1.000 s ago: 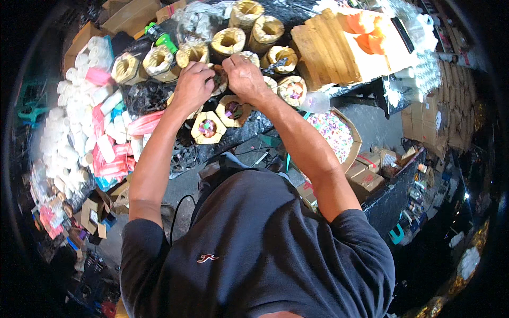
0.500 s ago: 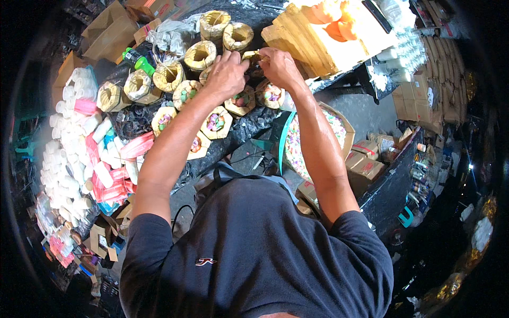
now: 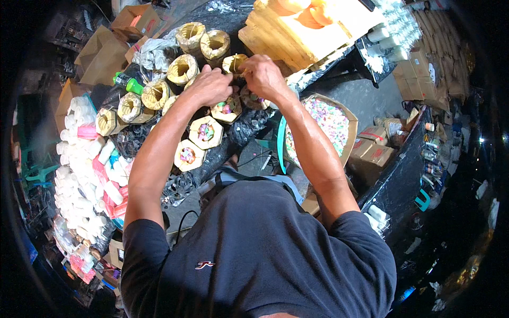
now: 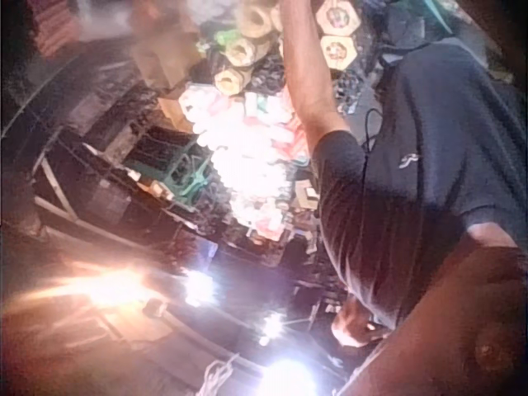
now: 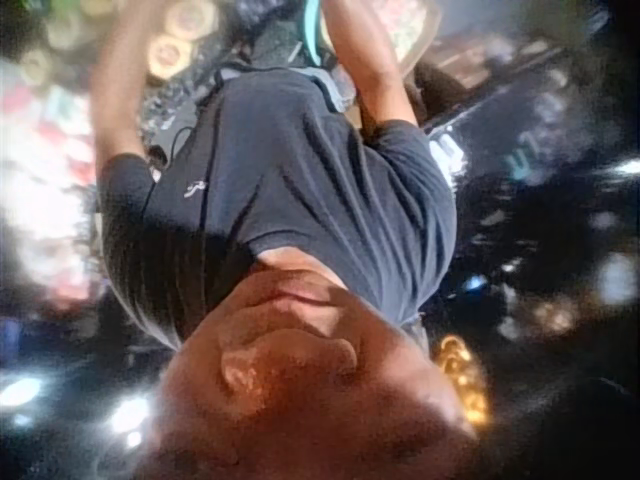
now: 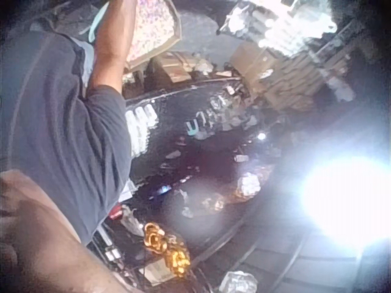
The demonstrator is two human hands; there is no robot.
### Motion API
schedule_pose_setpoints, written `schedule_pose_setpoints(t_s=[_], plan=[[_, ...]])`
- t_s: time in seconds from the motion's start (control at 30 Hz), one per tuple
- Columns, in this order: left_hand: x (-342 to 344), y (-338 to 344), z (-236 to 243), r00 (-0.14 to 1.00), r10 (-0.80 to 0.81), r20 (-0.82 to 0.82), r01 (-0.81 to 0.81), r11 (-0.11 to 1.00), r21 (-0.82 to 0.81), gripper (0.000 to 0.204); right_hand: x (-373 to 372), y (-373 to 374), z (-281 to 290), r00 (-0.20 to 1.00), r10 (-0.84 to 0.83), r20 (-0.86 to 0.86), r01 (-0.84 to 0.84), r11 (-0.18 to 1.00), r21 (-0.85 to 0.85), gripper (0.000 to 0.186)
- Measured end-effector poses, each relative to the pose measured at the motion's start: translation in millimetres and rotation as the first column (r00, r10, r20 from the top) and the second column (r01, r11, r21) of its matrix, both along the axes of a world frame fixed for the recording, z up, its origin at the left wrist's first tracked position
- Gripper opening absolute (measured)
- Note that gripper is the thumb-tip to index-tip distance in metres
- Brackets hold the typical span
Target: The person scoops colorful small pieces from a large tray into a small plastic cup and pours them into hexagonal cardboard containers. The person repeats this process for multiple containers, occasionally adjusting their position and refilling the cup from the tray.
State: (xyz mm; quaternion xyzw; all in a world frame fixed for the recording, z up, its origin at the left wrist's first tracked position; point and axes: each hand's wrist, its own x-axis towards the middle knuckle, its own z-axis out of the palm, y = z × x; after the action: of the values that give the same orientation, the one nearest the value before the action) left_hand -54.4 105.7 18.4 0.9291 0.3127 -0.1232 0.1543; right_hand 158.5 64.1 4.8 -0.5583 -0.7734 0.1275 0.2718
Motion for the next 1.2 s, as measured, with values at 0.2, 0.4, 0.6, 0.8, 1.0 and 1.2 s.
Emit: schedule_pose_setpoints(t_s=[0.2,0.4,0.6,0.8,1.0,1.2], plan=[[-3.6,-10.3,1.2,0.992,0.039,0.116,-0.042,0.999,0.021,0.034,-7.0,-18.6,-1.1,0.955,0.092,0.282,-0.072,0.994,-0.08,0.025],[2.4,-4.3,21.2,1.0,-0.004,-0.013,0.003,0.998,-0.066,0.059,-3.2,-22.7,8.1,0.949,0.124,0.29,-0.109,0.992,-0.068,0.023],[10.3,1.5,10.4,0.988,-0.016,-0.151,0.002,0.995,-0.095,0.076,15.0,-36.6,19.0,0.991,-0.078,-0.11,0.085,0.995,0.058,0.02],[4.8,31.9,23.8,0.995,0.083,-0.05,-0.093,0.952,-0.29,0.047,68.3,-114.9,18.7,0.763,-0.502,-0.408,0.524,0.849,-0.065,0.03],[20.2,53.6,-14.0,0.812,0.142,0.566,-0.275,0.949,0.155,0.032,85.5,-154.7,-87.2,0.707,-0.631,-0.32,0.476,0.758,-0.445,0.085],[38.3,66.0,-12.3,0.929,0.24,0.282,-0.228,0.971,-0.074,0.023,60.4,-125.2,-98.0,0.697,-0.536,-0.476,0.353,0.835,-0.423,0.092]])
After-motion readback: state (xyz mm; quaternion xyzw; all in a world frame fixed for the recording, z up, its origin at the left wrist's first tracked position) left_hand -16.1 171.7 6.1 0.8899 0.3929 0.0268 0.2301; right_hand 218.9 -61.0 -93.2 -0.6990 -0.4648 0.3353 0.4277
